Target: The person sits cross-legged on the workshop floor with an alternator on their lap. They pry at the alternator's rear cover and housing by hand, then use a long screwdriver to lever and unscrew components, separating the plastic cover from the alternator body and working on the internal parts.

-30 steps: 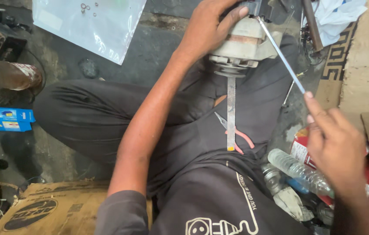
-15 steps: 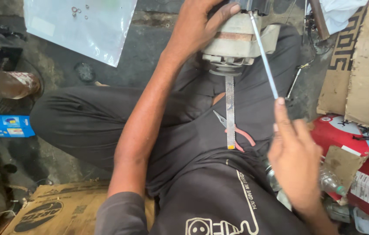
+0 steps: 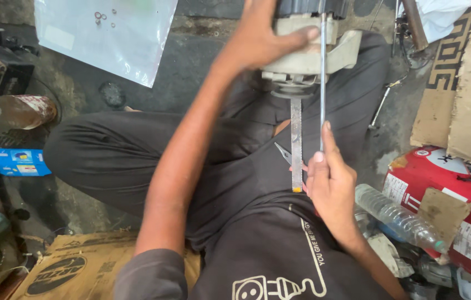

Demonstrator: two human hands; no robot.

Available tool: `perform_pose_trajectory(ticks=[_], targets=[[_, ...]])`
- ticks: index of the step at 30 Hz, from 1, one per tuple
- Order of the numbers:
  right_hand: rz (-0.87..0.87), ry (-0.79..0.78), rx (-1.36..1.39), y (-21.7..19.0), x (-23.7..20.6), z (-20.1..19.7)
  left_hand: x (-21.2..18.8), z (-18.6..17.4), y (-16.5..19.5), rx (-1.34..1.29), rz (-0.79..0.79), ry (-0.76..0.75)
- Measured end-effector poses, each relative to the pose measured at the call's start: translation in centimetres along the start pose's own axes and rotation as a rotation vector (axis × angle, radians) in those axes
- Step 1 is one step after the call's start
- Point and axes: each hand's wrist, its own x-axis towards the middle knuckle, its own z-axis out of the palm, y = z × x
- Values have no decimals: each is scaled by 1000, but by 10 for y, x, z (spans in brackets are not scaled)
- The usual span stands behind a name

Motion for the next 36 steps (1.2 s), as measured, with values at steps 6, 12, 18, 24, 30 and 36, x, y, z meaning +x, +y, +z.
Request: perform_pose_trajectory(ticks=[6, 12, 18, 24, 30, 36], targets=[[40, -25, 259, 5, 4, 5, -34, 21, 29, -537, -658, 14], [146, -114, 572, 3, -1, 2, -42, 15, 28, -623, -553, 53], [243, -135, 631, -18, 5, -17, -42, 18, 27, -699, -499, 86], [371, -192, 638, -44, 3, -67, -45, 16, 25, -790, -497, 31], [206, -184, 150, -36, 12, -63, -42, 14, 25, -815, -495, 65], [69, -138, -274, -40, 14, -81, -41, 10, 26, -776, -621, 23]])
